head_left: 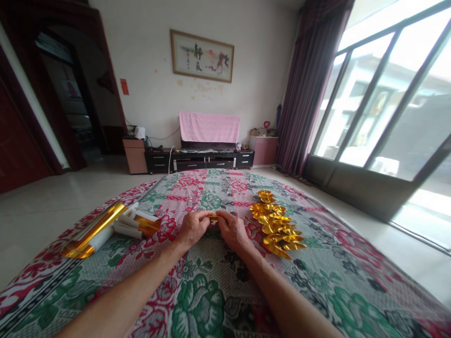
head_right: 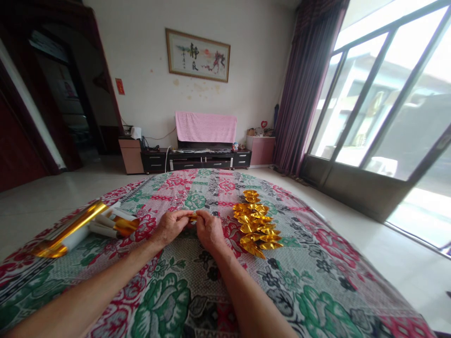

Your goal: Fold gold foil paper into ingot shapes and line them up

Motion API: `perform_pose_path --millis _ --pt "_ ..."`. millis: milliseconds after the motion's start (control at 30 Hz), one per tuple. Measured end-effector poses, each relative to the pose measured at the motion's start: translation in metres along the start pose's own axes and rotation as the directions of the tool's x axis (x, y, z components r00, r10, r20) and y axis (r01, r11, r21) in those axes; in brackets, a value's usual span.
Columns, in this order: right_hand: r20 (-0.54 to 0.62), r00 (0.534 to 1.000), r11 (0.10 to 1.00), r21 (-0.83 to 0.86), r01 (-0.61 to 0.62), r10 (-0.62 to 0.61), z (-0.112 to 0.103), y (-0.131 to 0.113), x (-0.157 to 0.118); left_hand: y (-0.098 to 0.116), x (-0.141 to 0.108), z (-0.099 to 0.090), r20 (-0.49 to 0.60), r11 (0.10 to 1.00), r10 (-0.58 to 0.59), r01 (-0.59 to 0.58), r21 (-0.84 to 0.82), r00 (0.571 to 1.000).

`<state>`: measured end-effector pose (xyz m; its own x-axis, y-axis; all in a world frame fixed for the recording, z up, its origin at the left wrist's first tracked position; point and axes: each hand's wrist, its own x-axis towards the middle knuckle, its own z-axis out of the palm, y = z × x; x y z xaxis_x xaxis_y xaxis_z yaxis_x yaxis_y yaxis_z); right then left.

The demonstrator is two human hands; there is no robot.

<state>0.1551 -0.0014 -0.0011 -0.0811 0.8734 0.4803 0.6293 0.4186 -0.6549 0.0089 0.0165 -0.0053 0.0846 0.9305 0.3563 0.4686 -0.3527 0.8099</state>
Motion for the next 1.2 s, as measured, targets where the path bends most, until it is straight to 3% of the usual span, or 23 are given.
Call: perform_pose_path --millis 400,833,1200 --pt "-0.021 0.997 0.997 0.013 -0.072 0.072 0.0000 -0.0011 0.0011 -0.0018 -0.0004 0.0005 0.004 1.000 -0.007 0.007 -0.005 1.000" --pt "-0.009 0.998 0.998 -0.015 -0.065 0.065 0.0012 -0.0008 0.0008 -0.0028 -0.0002 0.0015 -0.010 0.999 -0.052 0.051 -0.017 0.999" --pt "-0.011 0.999 1.000 0.002 -0.030 0.030 0.0005 -0.0017 -0.0002 0.0018 -0.0007 -0.0012 0.050 1.000 0.018 -0.017 -0.014 0.999"
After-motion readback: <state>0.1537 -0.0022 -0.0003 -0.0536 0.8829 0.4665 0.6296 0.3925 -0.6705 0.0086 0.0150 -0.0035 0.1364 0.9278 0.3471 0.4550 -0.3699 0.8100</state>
